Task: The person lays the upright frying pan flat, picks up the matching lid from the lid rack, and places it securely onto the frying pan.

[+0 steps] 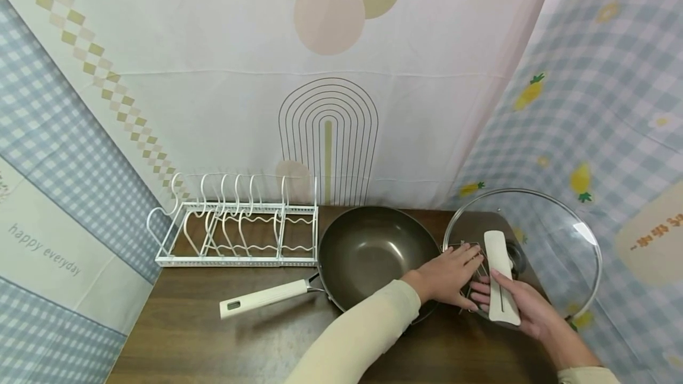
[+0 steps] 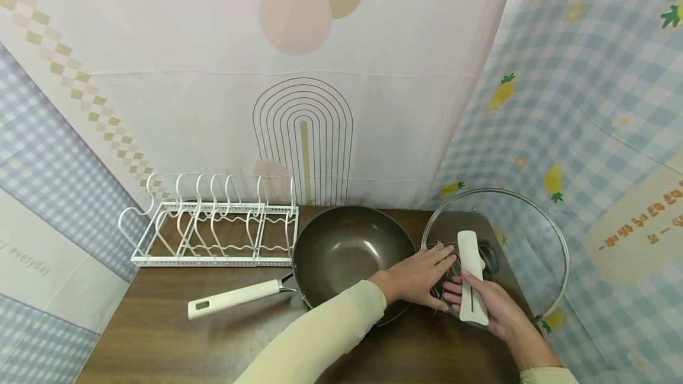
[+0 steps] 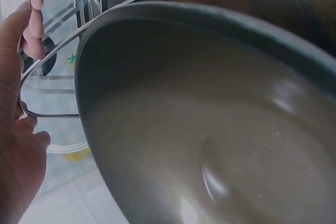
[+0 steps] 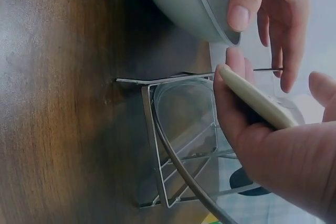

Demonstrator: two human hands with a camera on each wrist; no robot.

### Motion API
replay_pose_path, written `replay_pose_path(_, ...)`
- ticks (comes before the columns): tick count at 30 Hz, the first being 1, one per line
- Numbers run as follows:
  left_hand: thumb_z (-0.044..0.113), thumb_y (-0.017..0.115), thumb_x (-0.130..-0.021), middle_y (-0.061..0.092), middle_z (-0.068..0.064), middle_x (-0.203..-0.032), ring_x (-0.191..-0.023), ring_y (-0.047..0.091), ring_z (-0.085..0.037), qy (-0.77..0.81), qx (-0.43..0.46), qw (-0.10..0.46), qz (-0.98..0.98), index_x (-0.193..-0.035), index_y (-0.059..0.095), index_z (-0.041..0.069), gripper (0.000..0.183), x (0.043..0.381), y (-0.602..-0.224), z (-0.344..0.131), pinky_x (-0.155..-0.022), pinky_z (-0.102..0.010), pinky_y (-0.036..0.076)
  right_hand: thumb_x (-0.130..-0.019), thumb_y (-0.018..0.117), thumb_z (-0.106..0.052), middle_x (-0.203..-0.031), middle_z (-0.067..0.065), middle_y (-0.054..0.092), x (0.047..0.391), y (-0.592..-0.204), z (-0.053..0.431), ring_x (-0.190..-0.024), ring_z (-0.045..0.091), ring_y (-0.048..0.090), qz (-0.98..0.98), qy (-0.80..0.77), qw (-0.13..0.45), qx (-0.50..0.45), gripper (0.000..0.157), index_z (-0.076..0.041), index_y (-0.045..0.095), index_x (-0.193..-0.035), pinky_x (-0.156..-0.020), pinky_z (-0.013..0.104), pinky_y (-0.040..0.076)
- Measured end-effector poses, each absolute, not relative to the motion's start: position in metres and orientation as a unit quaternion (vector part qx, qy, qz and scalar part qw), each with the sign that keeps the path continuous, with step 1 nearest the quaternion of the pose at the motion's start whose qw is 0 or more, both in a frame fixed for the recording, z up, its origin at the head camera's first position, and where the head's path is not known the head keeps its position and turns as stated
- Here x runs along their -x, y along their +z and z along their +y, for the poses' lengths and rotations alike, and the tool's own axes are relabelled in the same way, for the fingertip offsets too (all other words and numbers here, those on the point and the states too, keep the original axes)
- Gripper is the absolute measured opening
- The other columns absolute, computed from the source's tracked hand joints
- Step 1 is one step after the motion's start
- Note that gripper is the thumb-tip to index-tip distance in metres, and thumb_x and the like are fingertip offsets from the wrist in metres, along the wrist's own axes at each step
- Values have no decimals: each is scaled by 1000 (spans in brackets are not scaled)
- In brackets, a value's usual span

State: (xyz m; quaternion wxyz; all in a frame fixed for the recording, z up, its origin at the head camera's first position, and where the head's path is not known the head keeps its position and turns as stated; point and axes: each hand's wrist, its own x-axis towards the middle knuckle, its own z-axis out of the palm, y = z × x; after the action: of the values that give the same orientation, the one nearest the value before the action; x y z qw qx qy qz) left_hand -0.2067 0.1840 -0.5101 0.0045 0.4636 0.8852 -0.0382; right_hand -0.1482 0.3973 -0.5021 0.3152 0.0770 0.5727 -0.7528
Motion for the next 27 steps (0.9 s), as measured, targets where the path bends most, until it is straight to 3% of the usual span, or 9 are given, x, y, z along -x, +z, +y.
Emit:
replay_pose_path(6, 83, 49, -88, 9, 3, -174, -161, 12, -15, -39, -465, -3, 885, -166, 15, 20, 106, 206, -512, 185, -127, -30, 25, -109, 36, -52, -116, 3, 76, 148, -503, 393, -109, 19, 74, 595, -739, 295, -113, 54, -5, 56, -129, -98, 41, 59)
replay_pose_path(11, 84, 49, -87, 8, 3, -174, -161, 11, -15, -39, -460, 1, 887, -166, 14, 21, 107, 207, -513, 186, -127, -30, 24, -106, 37, -59, -105, 1, 77, 146, -503, 387, -95, 18, 76, 646, -704, 251, -155, 73, 5, 53, -137, -87, 40, 62)
replay_pose_path(16, 83, 50, -87, 8, 3, -174, -161, 11, -15, -32, -460, 7, 887, -166, 14, 21, 107, 206, -512, 187, -128, -30, 24, -103, 37, -65, -92, -3, 74, 145, -501, 382, -79, 16, 74, 681, -672, 223, -189, 67, -7, 70, -115, -78, 38, 64)
replay_pose_path(27, 82, 52, -88, 11, 1, -174, -161, 12, -17, -20, -464, 1, 886, -166, 16, 19, 106, 208, -513, 185, -127, -32, 26, -102, 36, -66, -83, -3, 66, 147, -502, 380, -72, 14, 68, 665, -686, 225, -191, 64, -13, 70, -106, -75, 36, 63)
